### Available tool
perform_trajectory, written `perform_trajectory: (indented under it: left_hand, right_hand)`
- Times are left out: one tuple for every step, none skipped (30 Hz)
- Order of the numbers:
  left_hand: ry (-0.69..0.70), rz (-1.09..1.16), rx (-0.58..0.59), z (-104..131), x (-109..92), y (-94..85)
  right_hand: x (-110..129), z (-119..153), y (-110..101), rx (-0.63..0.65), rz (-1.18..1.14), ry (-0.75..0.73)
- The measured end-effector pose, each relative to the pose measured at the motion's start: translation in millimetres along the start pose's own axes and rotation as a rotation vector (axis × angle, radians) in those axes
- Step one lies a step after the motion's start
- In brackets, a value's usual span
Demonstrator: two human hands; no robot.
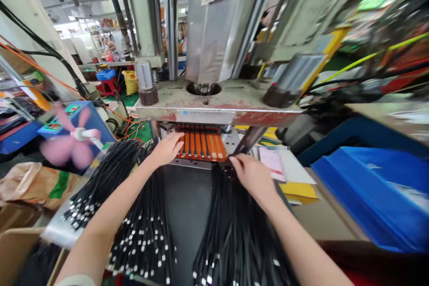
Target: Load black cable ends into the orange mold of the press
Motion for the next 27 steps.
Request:
perform_trajectory:
  left_hand:
    - [-0.071, -0.042, -0.037, 20.8, 7.0, -2.5]
    - [-0.156, -0.105, -0.040, 39.7, 12.8, -2.3]
    - [-0.238, -0.178, -0.018, 55.7, 16.9, 0.1]
    - [-0.316, -0.248, 0.025, 68.3, 19.6, 4.0]
    - [-0.386, -0.308, 0.078, 77.2, 21.3, 8.8]
    - [-0.451, -0.353, 0.131, 82.7, 22.6, 13.3]
    - [-0.503, -0.376, 0.178, 85.0, 23.6, 17.1]
    - [-0.538, -0.376, 0.210, 84.9, 24.2, 19.6]
    - [-0.558, -0.364, 0.229, 83.1, 24.8, 20.7]
    - [-0.565, -0.351, 0.235, 80.6, 25.5, 20.6]
    - [-0.560, -0.341, 0.231, 77.9, 26.3, 19.7]
    - [-0.548, -0.331, 0.229, 75.9, 27.2, 18.8]
    - [-0.528, -0.318, 0.227, 74.6, 28.0, 18.4]
    - [-0.503, -0.301, 0.224, 73.9, 28.7, 18.7]
    - [-0.481, -0.284, 0.220, 74.0, 29.6, 19.3]
    - [-0.464, -0.266, 0.213, 74.4, 30.7, 20.2]
    - [-0.455, -0.247, 0.200, 74.9, 32.1, 20.7]
    - [-0.447, -0.226, 0.185, 75.2, 33.3, 20.8]
    - [-0.432, -0.199, 0.166, 74.8, 33.6, 20.1]
    - [-0.407, -0.167, 0.146, 73.8, 32.7, 18.2]
    - [-0.374, -0.130, 0.122, 72.3, 30.3, 14.7]
    - [-0.339, -0.095, 0.096, 70.6, 26.3, 9.4]
    - [-0.304, -0.068, 0.071, 68.9, 20.9, 2.5]
    - [-0.270, -0.035, 0.039, 67.3, 13.8, -6.1]
    - [-0.235, 0.013, -0.005, 65.8, 5.2, -16.4]
    - [-0.201, 0.077, -0.058, 64.4, -4.6, -27.8]
    - [-0.169, 0.157, -0.115, 62.9, -15.1, -39.7]
  right_hand:
    - [-9.7, 12.1, 5.7, 0.108, 0.139, 0.061]
    - [-16.6, 23.2, 11.9, 0.218, 0.241, 0.093]
    - [-20.8, 32.8, 17.6, 0.312, 0.309, 0.107]
    - [-22.0, 40.0, 22.3, 0.383, 0.331, 0.101]
    - [-21.1, 44.7, 25.8, 0.429, 0.315, 0.083]
    - [-19.7, 47.0, 27.5, 0.448, 0.278, 0.070]
    - [-19.0, 47.4, 27.6, 0.445, 0.235, 0.072]
    - [-19.5, 46.4, 26.1, 0.424, 0.195, 0.087]
    - [-21.0, 44.8, 23.5, 0.387, 0.157, 0.107]
    - [-23.1, 43.1, 20.4, 0.343, 0.114, 0.125]
    - [-25.4, 41.6, 17.4, 0.297, 0.061, 0.138]
    - [-27.5, 40.5, 14.9, 0.255, 0.004, 0.142]
    - [-29.3, 39.9, 13.3, 0.222, -0.051, 0.142]
    - [-30.6, 39.6, 12.5, 0.197, -0.095, 0.139]
    - [-31.2, 39.4, 11.8, 0.173, -0.121, 0.134]
    - [-31.1, 39.2, 10.6, 0.140, -0.127, 0.128]
    - [-29.6, 38.9, 8.6, 0.103, -0.124, 0.116]
    - [-26.5, 38.6, 6.0, 0.068, -0.125, 0.093]
    - [-21.5, 38.4, 2.5, 0.037, -0.140, 0.059]
    - [-14.7, 38.5, -1.5, 0.015, -0.172, 0.014]
    - [-5.9, 38.8, -5.8, 0.010, -0.217, -0.043]
    - [4.5, 39.4, -10.1, 0.024, -0.270, -0.107]
    - [16.1, 40.2, -14.5, 0.047, -0.326, -0.172]
    - [28.2, 41.0, -19.4, 0.068, -0.377, -0.232]
    - [40.2, 41.6, -24.5, 0.082, -0.422, -0.284]
    - [51.2, 41.8, -29.7, 0.089, -0.457, -0.321]
    - [60.9, 41.4, -35.0, 0.080, -0.486, -0.345]
Point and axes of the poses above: each hand's wrist, its own z-axis away from the middle knuckle, its own y-axis out of the palm, x = y × z, the point moved 5 cm from there along -z, towards the middle knuckle, and after that the axes turned 1 degree about y, right-handed, at the moved point
